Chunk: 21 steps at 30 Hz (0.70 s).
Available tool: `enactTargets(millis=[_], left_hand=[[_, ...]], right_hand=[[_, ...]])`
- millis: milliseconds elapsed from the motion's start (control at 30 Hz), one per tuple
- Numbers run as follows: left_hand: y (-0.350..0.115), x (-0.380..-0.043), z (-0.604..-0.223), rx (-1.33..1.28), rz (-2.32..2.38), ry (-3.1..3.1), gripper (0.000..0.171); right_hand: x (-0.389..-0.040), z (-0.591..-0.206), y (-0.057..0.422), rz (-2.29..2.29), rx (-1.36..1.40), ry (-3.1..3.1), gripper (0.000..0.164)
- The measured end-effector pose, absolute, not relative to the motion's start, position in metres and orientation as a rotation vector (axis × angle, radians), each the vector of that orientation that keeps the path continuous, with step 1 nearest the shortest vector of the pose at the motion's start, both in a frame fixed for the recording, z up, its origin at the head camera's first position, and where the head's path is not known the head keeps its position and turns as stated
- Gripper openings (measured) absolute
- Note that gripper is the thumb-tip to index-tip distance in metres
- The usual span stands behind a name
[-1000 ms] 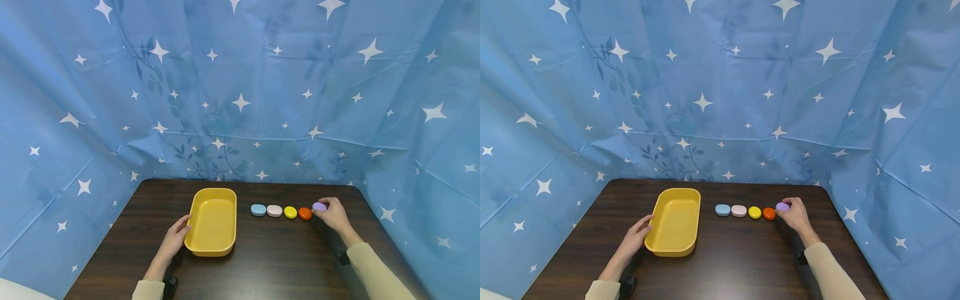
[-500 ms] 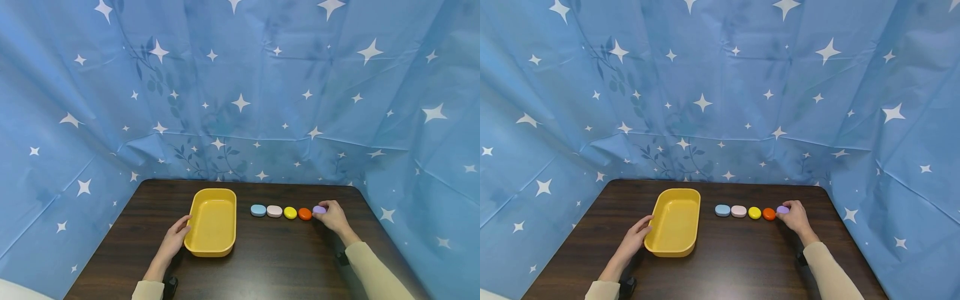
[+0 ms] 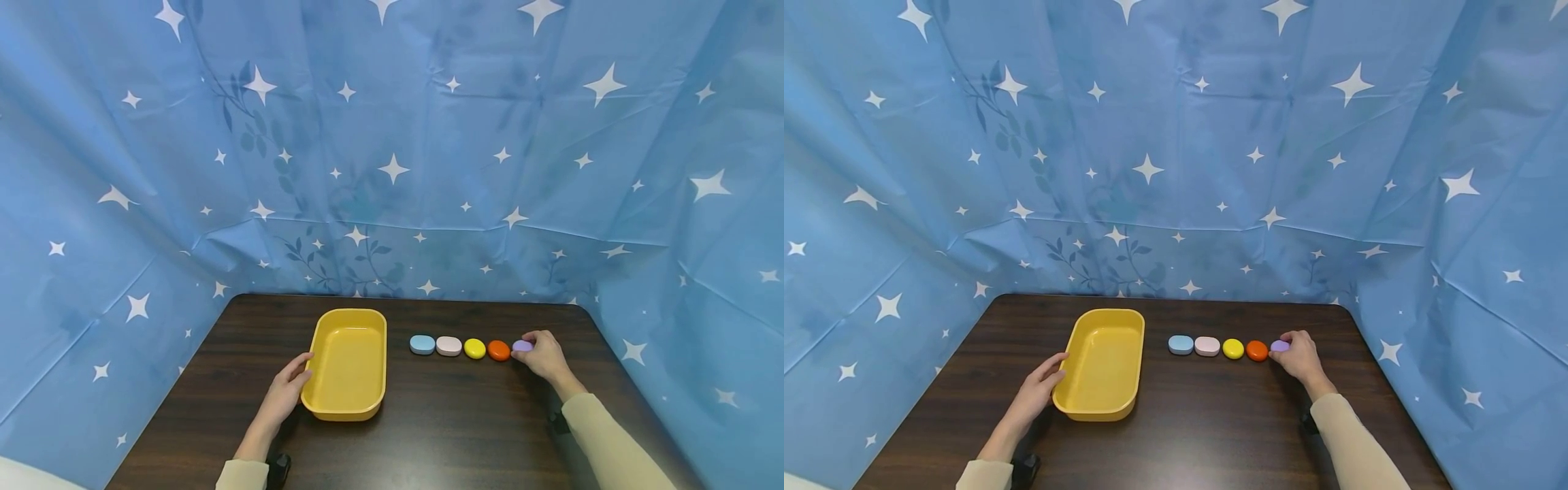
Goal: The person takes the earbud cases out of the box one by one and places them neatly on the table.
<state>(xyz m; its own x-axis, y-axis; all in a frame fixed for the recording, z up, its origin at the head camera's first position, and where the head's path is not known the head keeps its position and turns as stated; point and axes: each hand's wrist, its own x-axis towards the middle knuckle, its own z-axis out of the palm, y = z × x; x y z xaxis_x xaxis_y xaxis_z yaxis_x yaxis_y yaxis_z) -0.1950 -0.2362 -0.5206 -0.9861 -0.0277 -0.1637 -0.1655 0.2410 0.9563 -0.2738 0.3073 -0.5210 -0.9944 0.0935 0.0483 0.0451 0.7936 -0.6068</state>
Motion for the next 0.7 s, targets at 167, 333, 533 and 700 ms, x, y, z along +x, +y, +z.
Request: enactTargets(millis=[167,333,533,700], left_hand=[[-0.2363,-0.1958,-0.5215,-0.177,1.841,2.399,0.046],[-0.2369,-0.1964,-0.5230,-0.185,1.835,2.400,0.047],[-0.2365,-0.1958,-0.5228,-0.189,1.831,2.408,0.046],[-0.2364,-0.1959,-0.5226,-0.198,1.829,2.406,0.046]], right_hand=[[-0.2737,-0.5228,0.3088,0.965,-0.110,-2.910,0.049],[-0.2738,-0.5256,0.3106,0.979,-0.115,-2.931,0.050],[-0.2739,-0.5281,0.3132,0.976,-0.101,-2.925,0.051],[-0.2738,-0.5286,0.3151,1.001,-0.098,-2.920,0.052]])
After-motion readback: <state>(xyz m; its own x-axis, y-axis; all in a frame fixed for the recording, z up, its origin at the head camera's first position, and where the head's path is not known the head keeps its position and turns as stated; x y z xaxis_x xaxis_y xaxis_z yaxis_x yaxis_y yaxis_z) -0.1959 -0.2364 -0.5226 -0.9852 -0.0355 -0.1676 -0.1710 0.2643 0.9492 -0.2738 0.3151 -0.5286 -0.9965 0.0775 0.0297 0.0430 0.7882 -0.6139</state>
